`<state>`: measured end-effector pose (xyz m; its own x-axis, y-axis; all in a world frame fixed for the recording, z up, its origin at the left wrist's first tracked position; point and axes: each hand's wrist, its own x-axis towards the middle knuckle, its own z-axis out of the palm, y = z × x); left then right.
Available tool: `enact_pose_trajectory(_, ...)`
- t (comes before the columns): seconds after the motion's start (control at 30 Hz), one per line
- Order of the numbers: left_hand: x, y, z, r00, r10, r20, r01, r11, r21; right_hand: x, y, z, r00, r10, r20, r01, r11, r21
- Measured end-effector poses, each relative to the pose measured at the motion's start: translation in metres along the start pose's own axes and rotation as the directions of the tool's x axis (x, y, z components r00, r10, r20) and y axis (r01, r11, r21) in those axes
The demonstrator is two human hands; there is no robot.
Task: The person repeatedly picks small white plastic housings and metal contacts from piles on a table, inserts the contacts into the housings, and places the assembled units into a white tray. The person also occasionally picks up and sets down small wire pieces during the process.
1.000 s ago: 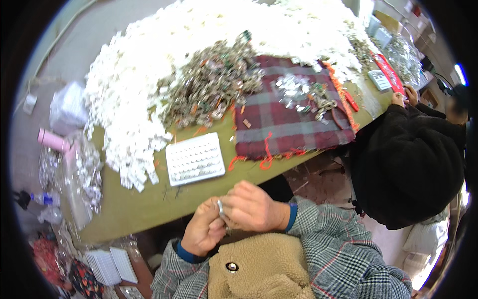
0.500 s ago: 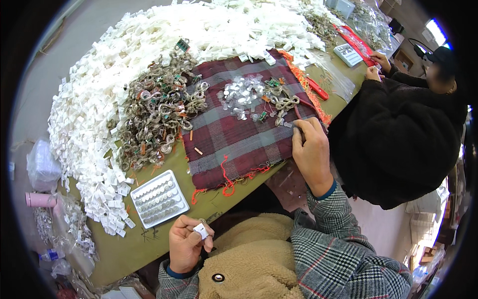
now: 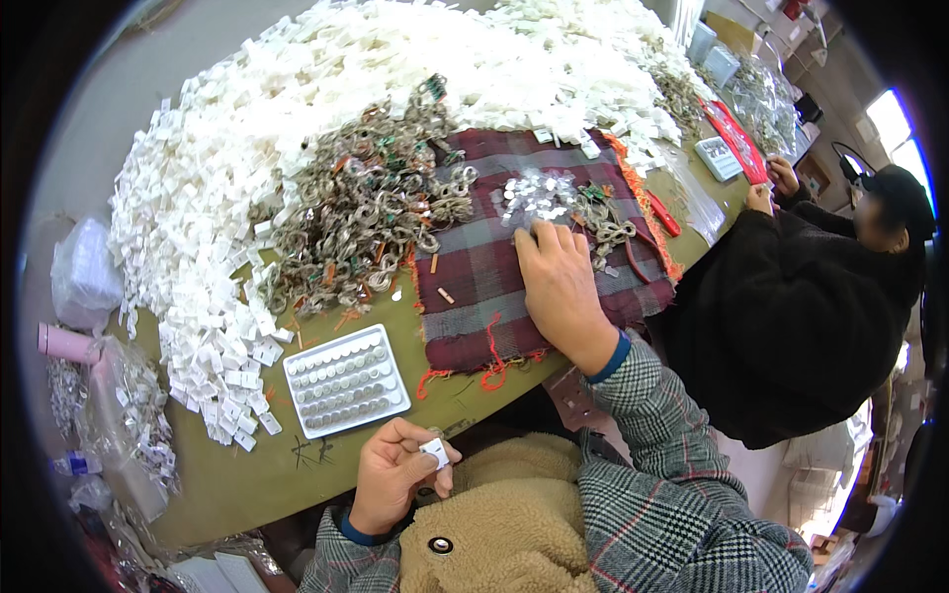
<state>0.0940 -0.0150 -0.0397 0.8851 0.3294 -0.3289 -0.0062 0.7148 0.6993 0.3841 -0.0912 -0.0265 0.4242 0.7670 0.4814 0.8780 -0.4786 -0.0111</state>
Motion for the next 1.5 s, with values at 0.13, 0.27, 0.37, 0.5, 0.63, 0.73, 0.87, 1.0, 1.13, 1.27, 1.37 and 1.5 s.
enact_pose_trajectory(0.13, -0.003, 0.000, -0.004, 1.000, -0.018, 0.021, 0.018, 1.000, -0.008, -0.026, -0.017, -0.010, 0.992, -0.123, -0.011, 0.119, 0.922, 0.368)
enact_pose_trajectory(0.27, -0.004, -0.001, -0.006, 0.999, -0.023, 0.029, 0.023, 1.000, -0.001, -0.040, -0.016, -0.025, 0.993, 0.063, -0.102, 0.005, 0.826, 0.564)
enact_pose_trajectory(0.37, -0.003, -0.001, -0.007, 0.999, -0.024, 0.039, 0.025, 1.000, -0.006, -0.041, -0.012, -0.031, 0.982, 0.184, -0.046, -0.119, 0.791, 0.601)
enact_pose_trajectory(0.5, 0.000, -0.001, -0.006, 0.998, -0.023, 0.062, 0.026, 0.998, -0.057, -0.030, -0.012, -0.032, 0.975, 0.181, 0.129, -0.220, 0.702, 0.677)
enact_pose_trajectory(0.63, 0.002, 0.001, -0.004, 0.997, -0.033, 0.072, 0.039, 0.996, -0.082, -0.001, -0.012, -0.019, 0.988, 0.095, 0.121, -0.151, 0.762, 0.630)
enact_pose_trajectory(0.73, 0.002, 0.001, -0.005, 0.996, -0.030, 0.081, 0.037, 0.996, -0.085, 0.012, -0.018, -0.002, 0.994, 0.019, 0.108, -0.082, 0.784, 0.615)
enact_pose_trajectory(0.87, -0.002, 0.000, -0.006, 0.998, -0.028, 0.065, 0.031, 0.998, -0.047, 0.011, -0.026, 0.013, 0.997, -0.042, 0.062, 0.007, 0.879, 0.477)
enact_pose_trajectory(1.0, -0.009, -0.001, -0.006, 0.998, -0.002, 0.061, 0.009, 0.993, -0.114, 0.020, -0.027, 0.005, 0.983, -0.105, 0.148, 0.023, 0.880, 0.474)
enact_pose_trajectory(1.13, -0.027, -0.003, -0.010, 0.998, 0.064, -0.023, -0.068, 0.960, -0.270, 0.002, -0.047, -0.036, 0.995, 0.000, 0.095, -0.071, 0.669, 0.740)
enact_pose_trajectory(1.27, -0.042, -0.006, -0.018, 0.976, 0.219, 0.008, -0.199, 0.905, -0.377, -0.052, -0.106, -0.075, 0.912, -0.190, 0.364, -0.331, 0.185, 0.925)
enact_pose_trajectory(1.37, -0.056, -0.007, -0.020, 0.957, 0.288, 0.020, -0.260, 0.890, -0.374, -0.068, -0.140, -0.078, 0.944, -0.264, 0.196, -0.158, 0.157, 0.975)
enact_pose_trajectory(1.5, -0.074, -0.007, -0.021, 0.942, 0.332, -0.046, -0.328, 0.884, -0.334, -0.076, -0.169, -0.076, 0.963, -0.247, 0.106, -0.074, 0.135, 0.988)
